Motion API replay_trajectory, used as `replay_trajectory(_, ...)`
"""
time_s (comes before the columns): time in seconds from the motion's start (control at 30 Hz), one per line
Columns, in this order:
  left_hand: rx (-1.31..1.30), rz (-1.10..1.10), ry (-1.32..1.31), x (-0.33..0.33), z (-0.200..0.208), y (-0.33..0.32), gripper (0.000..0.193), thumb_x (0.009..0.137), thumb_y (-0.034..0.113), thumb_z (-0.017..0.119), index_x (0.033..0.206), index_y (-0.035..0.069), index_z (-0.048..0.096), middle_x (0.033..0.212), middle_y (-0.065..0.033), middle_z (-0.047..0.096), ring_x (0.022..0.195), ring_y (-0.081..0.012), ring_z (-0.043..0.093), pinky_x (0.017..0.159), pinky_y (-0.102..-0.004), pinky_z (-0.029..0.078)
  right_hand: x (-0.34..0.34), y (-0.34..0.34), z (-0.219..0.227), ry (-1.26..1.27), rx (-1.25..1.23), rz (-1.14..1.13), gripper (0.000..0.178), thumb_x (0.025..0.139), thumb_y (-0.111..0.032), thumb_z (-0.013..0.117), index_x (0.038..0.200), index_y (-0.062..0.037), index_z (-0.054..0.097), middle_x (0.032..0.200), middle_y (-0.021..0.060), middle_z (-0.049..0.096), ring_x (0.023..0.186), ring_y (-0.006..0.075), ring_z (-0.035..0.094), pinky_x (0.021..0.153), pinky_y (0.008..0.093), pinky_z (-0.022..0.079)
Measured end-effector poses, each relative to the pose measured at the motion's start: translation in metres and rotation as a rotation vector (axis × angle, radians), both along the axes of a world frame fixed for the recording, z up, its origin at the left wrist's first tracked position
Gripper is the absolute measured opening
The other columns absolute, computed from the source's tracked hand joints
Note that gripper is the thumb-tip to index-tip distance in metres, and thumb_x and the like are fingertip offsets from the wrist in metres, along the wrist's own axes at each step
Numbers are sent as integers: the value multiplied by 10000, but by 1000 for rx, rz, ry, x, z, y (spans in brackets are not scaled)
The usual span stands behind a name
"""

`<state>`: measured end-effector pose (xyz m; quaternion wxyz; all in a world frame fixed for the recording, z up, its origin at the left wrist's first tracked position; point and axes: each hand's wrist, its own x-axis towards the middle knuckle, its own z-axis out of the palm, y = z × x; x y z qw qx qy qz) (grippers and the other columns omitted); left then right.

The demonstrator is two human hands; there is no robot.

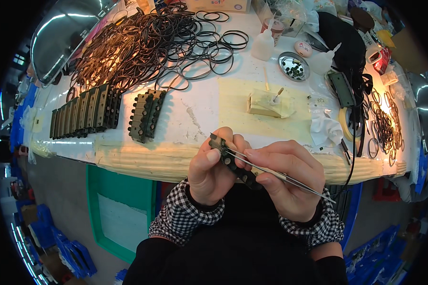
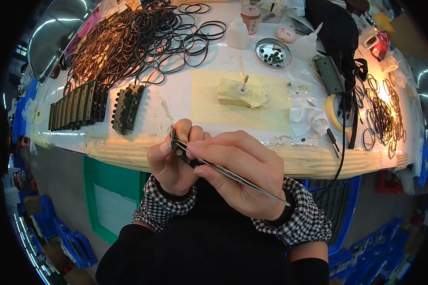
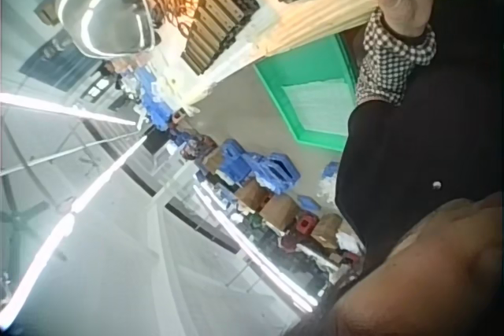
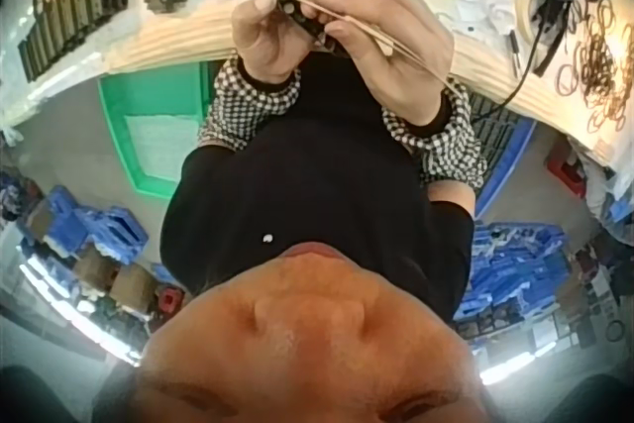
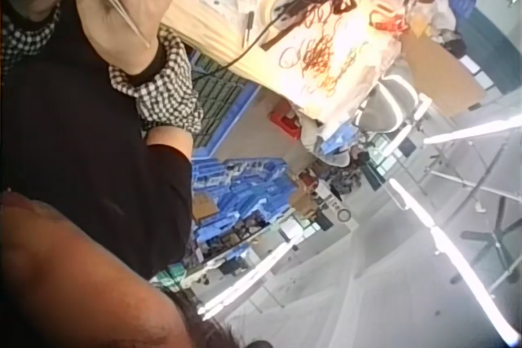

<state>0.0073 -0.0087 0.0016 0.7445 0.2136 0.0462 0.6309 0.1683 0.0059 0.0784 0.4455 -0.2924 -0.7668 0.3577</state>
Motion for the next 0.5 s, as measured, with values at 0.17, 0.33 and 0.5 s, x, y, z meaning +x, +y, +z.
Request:
replay_trajectory(0.17,2,-1,18,-2,0,-1,249,866,294,581,874,85,446,837,-100,573,862,-214,562,823,-337,459,-1,1,1,-12,9,6,254,798,-52,740,1045,-9,694,934,107,684,858,215,671,736,298,554)
replay_trajectory(0.33,44,10,34,0,0,0,246,872,297,581,886,78,470,840,-97,575,858,-210,568,815,-333,462,-3,-1,2,6,-5,-9,212,801,-23,728,1008,8,693,912,109,685,822,220,675,717,294,554)
replay_trajectory(0.5,29,55,72,1,-1,-2,235,874,276,589,903,71,481,856,-99,582,856,-201,570,818,-333,463,-6,-5,1,35,-85,-64,133,817,14,692,950,10,696,901,104,693,784,224,677,748,311,548)
